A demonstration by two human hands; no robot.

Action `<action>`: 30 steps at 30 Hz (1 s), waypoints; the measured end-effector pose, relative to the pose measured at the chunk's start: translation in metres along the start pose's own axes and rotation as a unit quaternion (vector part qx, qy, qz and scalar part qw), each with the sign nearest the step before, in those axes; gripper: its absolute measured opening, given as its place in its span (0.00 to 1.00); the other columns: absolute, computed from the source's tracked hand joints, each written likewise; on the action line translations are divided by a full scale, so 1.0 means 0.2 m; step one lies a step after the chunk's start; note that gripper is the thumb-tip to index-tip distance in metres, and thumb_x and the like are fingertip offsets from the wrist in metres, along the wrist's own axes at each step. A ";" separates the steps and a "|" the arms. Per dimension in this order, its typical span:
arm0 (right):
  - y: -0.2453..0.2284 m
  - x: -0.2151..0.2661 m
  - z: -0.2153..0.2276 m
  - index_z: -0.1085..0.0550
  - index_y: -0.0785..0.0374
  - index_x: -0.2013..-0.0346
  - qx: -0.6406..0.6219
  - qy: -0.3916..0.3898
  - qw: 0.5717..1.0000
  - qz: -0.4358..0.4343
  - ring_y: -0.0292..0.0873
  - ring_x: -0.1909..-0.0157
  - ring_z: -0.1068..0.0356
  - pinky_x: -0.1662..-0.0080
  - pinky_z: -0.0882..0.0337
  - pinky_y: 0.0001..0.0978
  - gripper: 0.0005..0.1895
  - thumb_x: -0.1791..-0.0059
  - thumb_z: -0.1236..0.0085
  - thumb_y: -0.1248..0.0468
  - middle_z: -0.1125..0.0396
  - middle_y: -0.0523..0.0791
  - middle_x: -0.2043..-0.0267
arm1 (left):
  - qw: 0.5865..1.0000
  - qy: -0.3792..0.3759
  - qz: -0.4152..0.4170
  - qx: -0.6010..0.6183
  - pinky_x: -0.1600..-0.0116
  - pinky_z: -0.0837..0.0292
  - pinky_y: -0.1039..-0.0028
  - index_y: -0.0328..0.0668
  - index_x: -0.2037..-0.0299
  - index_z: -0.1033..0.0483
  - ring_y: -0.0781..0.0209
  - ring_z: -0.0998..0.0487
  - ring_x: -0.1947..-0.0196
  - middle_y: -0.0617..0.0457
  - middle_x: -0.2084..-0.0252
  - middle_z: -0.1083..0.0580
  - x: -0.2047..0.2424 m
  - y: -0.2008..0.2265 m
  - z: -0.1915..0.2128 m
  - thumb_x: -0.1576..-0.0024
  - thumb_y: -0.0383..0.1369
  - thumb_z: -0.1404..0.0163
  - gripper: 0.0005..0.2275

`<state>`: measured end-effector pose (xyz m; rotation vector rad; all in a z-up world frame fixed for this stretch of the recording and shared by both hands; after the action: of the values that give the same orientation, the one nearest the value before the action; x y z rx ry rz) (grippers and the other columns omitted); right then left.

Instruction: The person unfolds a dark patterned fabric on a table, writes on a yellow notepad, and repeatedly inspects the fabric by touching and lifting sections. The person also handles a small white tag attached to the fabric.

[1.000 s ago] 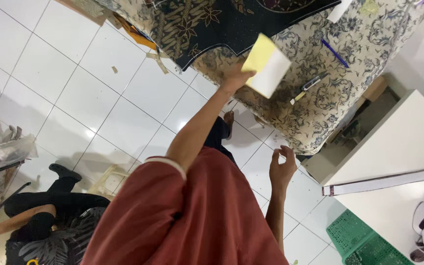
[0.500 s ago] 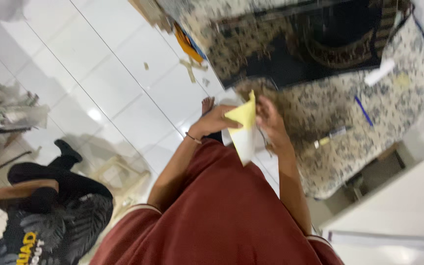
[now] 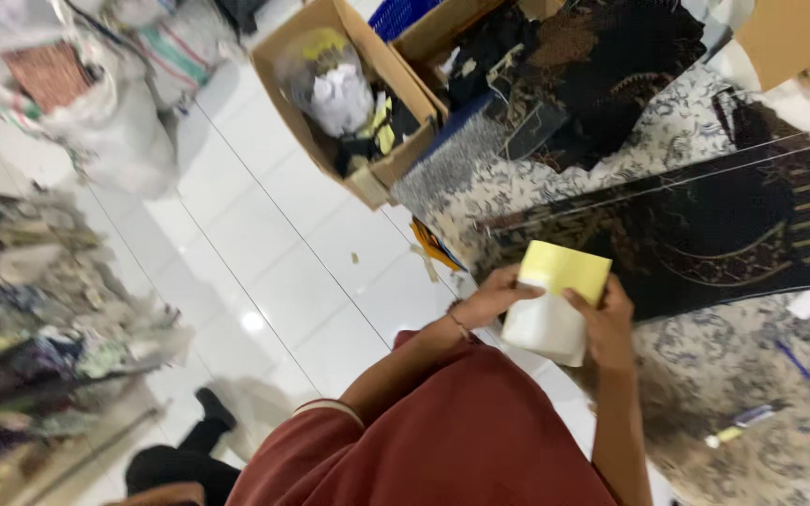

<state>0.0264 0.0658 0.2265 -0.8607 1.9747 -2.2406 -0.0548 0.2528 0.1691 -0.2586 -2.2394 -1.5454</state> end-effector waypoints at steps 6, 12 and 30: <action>-0.19 -0.06 0.01 0.28 0.67 0.43 0.033 0.072 0.996 0.040 0.41 0.59 0.26 0.55 0.24 0.36 0.24 0.52 0.33 0.63 0.26 0.48 0.55 | 0.993 -0.096 -0.014 -0.071 0.45 0.26 0.69 0.34 0.38 0.27 0.58 0.22 0.49 0.47 0.46 0.23 -0.17 0.21 0.03 0.41 0.33 0.42 0.21; -0.53 0.00 -0.07 0.35 0.77 0.38 0.245 0.218 0.888 0.321 0.54 0.46 0.32 0.48 0.30 0.45 0.32 0.51 0.31 0.65 0.34 0.61 0.46 | 0.994 -0.099 -0.027 -0.028 0.47 0.27 0.68 0.32 0.39 0.27 0.59 0.24 0.49 0.47 0.47 0.23 -0.27 0.29 -0.02 0.40 0.33 0.42 0.20; -0.41 0.10 -0.26 0.26 0.64 0.51 0.316 0.089 0.870 0.368 0.53 0.49 0.34 0.48 0.37 0.45 0.10 0.47 0.38 0.69 0.32 0.49 0.52 | 0.989 0.065 -0.090 0.099 0.61 0.33 0.79 0.36 0.50 0.23 0.75 0.28 0.63 0.60 0.57 0.23 0.09 0.43 -0.05 0.37 0.27 0.43 0.08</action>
<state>0.0154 0.1210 0.3073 0.1649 1.1319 -2.2341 -0.0367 0.2740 0.2525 0.1019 -2.3421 -1.3672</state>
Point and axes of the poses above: each hand's wrist, its own x-axis away from the middle knuckle, its own z-axis out of the back of the hand, y = z × x, the point moved 2 cm from there along -x, towards the middle knuckle
